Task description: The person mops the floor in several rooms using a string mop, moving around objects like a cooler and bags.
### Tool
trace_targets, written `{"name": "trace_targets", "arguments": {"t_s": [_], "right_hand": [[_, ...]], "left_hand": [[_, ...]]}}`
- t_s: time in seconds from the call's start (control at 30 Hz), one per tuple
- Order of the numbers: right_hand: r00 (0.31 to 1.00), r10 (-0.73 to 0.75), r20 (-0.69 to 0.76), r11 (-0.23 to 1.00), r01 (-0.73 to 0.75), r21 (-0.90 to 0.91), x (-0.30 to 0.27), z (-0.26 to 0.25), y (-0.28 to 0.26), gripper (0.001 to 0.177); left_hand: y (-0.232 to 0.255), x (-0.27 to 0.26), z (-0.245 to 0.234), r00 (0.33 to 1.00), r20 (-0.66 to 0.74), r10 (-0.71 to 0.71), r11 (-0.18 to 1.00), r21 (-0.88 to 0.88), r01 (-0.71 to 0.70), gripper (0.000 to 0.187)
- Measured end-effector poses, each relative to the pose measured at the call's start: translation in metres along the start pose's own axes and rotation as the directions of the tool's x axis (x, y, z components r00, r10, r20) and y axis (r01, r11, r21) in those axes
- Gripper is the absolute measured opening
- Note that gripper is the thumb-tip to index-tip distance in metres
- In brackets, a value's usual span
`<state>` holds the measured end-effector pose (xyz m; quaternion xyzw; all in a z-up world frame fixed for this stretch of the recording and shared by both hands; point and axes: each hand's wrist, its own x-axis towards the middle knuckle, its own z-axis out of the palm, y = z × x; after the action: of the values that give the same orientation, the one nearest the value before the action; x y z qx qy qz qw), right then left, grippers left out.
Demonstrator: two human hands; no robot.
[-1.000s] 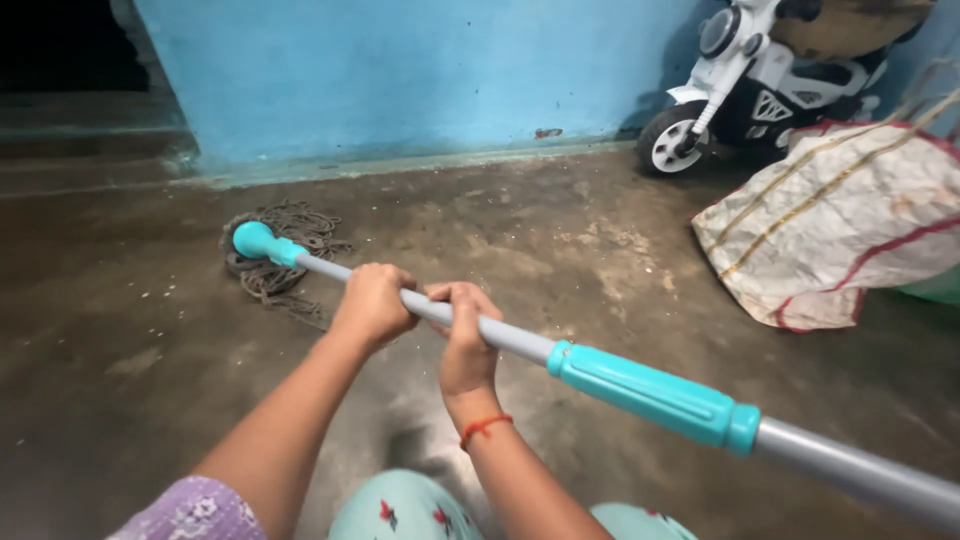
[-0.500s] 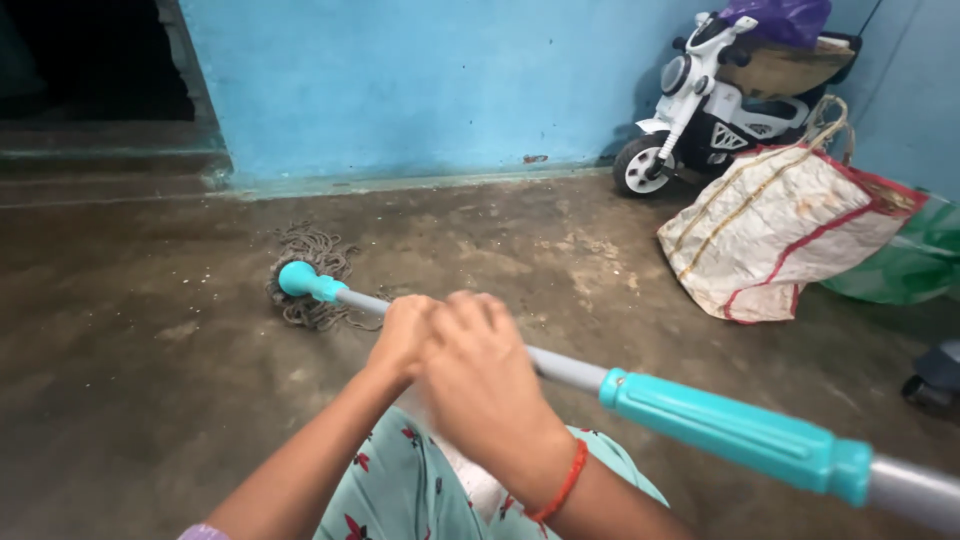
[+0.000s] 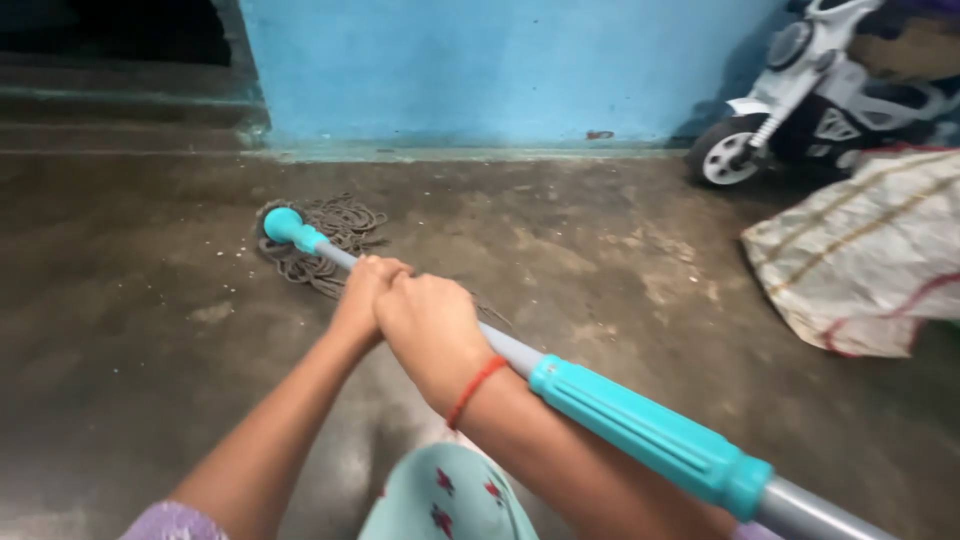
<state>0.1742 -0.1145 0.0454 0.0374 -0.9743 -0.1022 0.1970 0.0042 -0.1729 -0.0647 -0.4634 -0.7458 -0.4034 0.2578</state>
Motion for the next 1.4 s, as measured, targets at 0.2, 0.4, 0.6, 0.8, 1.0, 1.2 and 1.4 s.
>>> {"name": "trace_targets", "arguments": {"t_s": [0.2, 0.4, 0.6, 0.8, 1.0, 1.2, 1.4], "right_hand": [[0.99, 0.116, 0.081, 0.993, -0.118, 0.023, 0.104, 0.059, -0.024, 0.022], [0.997, 0.073, 0.004, 0.995, -0.073, 0.075, 0.104, 0.085, -0.015, 0.018], [0.998, 0.057, 0.009, 0.982, -0.057, 0.179, -0.011, 0.023, 0.006, 0.018], [0.99, 0.072, 0.12, 0.99, -0.086, 0.115, -0.147, -0.075, 0.031, 0.018], [0.952, 0.144, 0.27, 0.99, -0.14, -0.033, -0.219, -0.152, 0.046, 0.029], [0.95, 0.128, 0.284, 0.991, -0.131, -0.008, -0.195, -0.142, 0.024, 0.031], [0.99, 0.021, 0.139, 0.987, 0.002, -0.163, -0.101, -0.058, -0.015, 0.032]], "left_hand": [[-0.113, 0.033, -0.021, 0.97, 0.219, -0.106, 0.994, 0.023, 0.103, 0.022], [-0.14, 0.025, 0.005, 0.954, 0.183, -0.238, 0.97, 0.086, 0.226, 0.019], [-0.027, -0.03, 0.033, 0.986, -0.065, -0.152, 0.988, 0.018, 0.154, 0.017], [0.167, -0.06, 0.041, 0.945, -0.007, -0.328, 0.942, -0.075, 0.327, 0.008], [0.291, -0.055, 0.002, 0.915, 0.303, -0.266, 0.939, -0.132, 0.317, 0.024], [0.273, -0.05, -0.022, 0.91, 0.298, -0.288, 0.927, -0.151, 0.343, 0.029], [0.133, -0.046, -0.027, 0.956, 0.099, -0.276, 0.957, -0.065, 0.283, 0.035]]}}
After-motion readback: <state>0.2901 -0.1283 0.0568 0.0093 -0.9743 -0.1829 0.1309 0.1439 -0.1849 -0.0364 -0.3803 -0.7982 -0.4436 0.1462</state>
